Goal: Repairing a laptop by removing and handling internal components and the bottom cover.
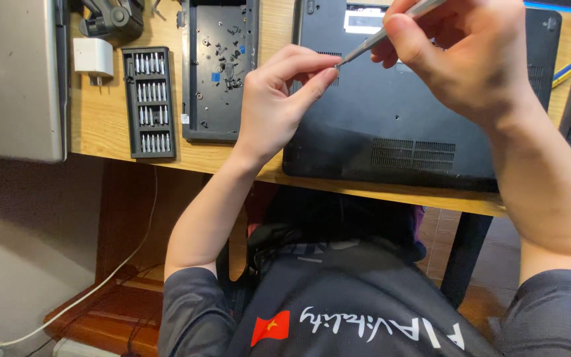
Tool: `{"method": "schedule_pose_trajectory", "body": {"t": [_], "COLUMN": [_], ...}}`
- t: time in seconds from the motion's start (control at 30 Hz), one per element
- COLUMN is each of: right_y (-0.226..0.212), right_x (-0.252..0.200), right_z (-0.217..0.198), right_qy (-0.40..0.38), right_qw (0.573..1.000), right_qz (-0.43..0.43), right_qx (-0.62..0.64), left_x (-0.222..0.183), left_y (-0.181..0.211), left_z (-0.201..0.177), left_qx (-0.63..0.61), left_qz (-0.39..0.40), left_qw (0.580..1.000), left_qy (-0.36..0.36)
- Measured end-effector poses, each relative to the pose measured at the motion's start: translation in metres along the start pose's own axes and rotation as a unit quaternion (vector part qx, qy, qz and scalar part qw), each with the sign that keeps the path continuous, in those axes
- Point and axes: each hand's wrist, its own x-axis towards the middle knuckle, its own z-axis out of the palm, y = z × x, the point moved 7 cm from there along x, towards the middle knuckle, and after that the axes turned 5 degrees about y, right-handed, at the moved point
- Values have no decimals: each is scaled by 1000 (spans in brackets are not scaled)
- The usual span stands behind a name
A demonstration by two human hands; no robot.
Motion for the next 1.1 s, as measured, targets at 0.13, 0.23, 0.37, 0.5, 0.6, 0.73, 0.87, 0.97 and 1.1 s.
{"method": "schedule_pose_trajectory", "body": {"t": [0.13,0.23,0.37,0.5,0.6,0.73,0.87,0.97,1.1], "right_y": [-3,-3,-5,-2,-3,1,6,5,3], "right_x": [-1,-2,-1,-1,-4,-5,-7,-8,-5], "right_z": [0,1,2,3,4,4,2,2,-1], "right_qy": [-11,-15,-26,-23,-37,-33,-28,-35,-25], "right_qw": [999,998,998,1000,997,998,998,997,997], "right_qz": [-28,-35,-32,-13,-59,-59,-54,-72,-68], "right_qx": [-38,-41,-38,-4,-22,5,19,-18,-34], "left_x": [0,-1,-1,-2,-2,-2,-2,-2,-2], "left_y": [-1,-1,-2,-7,-9,-8,-11,-12,-14], "left_z": [0,0,0,0,-1,-2,-3,-3,-3], "left_qx": [-2,2,0,-13,-22,-30,-41,-46,-47], "left_qz": [-10,-8,-4,-12,-16,-12,-20,-22,-22], "left_qw": [1000,1000,1000,1000,1000,999,999,999,999], "left_qy": [2,3,2,9,15,7,6,8,11]}}
